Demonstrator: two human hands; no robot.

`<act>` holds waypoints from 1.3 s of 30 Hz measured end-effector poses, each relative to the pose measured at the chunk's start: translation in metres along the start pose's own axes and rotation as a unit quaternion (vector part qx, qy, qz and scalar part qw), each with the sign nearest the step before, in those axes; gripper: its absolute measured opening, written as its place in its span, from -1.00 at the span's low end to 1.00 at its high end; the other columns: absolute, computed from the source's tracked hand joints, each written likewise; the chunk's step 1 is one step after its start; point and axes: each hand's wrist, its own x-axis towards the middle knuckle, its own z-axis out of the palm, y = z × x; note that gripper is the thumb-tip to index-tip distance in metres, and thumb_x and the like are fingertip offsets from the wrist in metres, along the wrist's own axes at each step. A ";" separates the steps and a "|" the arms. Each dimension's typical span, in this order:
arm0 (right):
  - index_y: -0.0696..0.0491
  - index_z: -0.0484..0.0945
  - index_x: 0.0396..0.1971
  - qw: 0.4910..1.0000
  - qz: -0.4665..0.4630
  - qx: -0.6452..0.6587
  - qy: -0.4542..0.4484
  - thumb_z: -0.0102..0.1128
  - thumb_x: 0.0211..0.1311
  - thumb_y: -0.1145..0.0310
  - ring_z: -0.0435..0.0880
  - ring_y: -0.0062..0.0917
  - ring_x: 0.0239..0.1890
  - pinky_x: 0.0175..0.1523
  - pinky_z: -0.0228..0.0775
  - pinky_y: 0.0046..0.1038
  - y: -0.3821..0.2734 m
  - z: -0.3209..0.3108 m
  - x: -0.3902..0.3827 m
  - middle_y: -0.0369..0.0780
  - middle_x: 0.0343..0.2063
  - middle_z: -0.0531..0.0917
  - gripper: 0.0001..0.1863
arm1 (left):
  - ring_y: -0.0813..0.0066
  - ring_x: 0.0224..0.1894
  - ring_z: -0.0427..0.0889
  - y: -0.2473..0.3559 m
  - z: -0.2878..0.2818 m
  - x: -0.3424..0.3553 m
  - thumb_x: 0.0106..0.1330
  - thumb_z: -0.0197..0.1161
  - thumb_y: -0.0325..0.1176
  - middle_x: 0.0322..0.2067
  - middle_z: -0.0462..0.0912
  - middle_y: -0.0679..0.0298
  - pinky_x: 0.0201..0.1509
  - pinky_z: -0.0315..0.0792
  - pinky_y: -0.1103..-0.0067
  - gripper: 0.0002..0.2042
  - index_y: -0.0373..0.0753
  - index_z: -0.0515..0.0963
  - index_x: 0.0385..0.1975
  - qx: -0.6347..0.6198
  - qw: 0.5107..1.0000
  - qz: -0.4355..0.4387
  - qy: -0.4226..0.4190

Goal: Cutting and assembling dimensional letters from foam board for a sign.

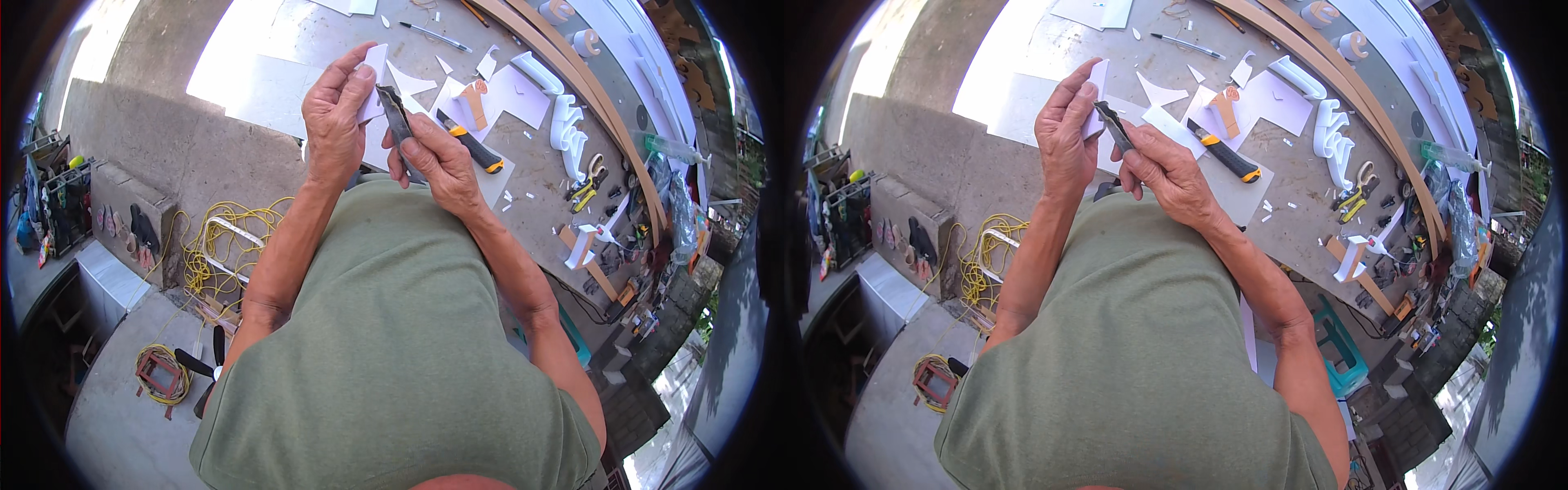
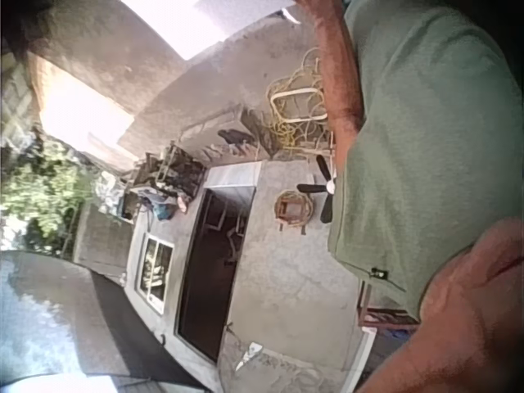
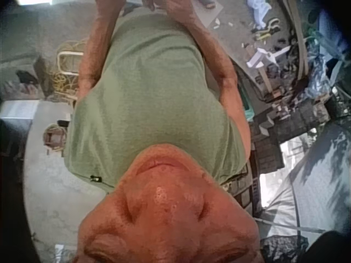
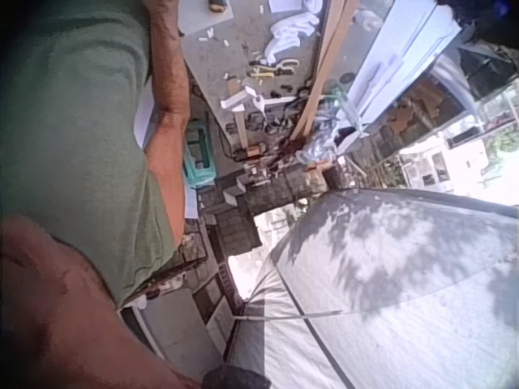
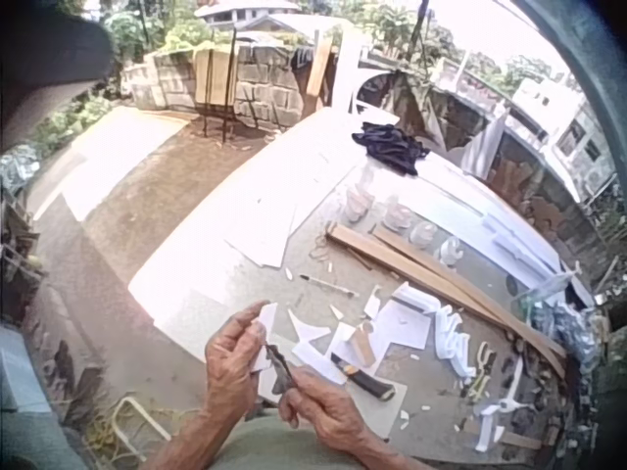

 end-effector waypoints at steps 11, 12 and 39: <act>0.05 0.57 0.23 0.839 0.091 -0.535 0.040 0.24 0.42 0.32 0.63 -0.37 -0.28 -0.16 0.49 -0.32 0.048 -0.071 -0.069 -0.19 -0.26 0.56 -0.59 | 0.69 -0.39 0.56 -0.024 -0.056 0.004 0.51 0.17 -0.43 -0.32 0.61 0.30 -0.37 0.51 0.69 -0.57 -0.41 0.41 0.34 0.252 0.967 -0.040 -0.018; 0.04 0.57 0.23 0.833 0.062 -0.548 0.039 0.25 0.41 0.31 0.62 -0.34 -0.22 -0.11 0.48 -0.31 0.050 -0.070 -0.071 -0.18 -0.19 0.57 -0.58 | 0.67 -0.39 0.56 -0.024 -0.056 0.006 0.50 0.18 -0.45 -0.32 0.61 0.30 -0.37 0.51 0.66 -0.54 -0.42 0.39 0.35 0.279 0.958 -0.054 -0.030; 0.27 0.56 0.04 0.901 0.130 0.022 0.413 0.16 0.51 0.39 0.78 -0.51 -0.41 -0.39 0.65 -0.54 0.037 -0.109 -0.071 -0.13 -0.28 0.73 -0.72 | -0.32 0.08 0.60 -0.146 0.047 0.073 0.22 0.37 0.22 0.05 0.46 -0.40 0.12 0.55 0.10 -0.15 -0.48 0.36 0.21 0.666 0.695 -0.036 -0.269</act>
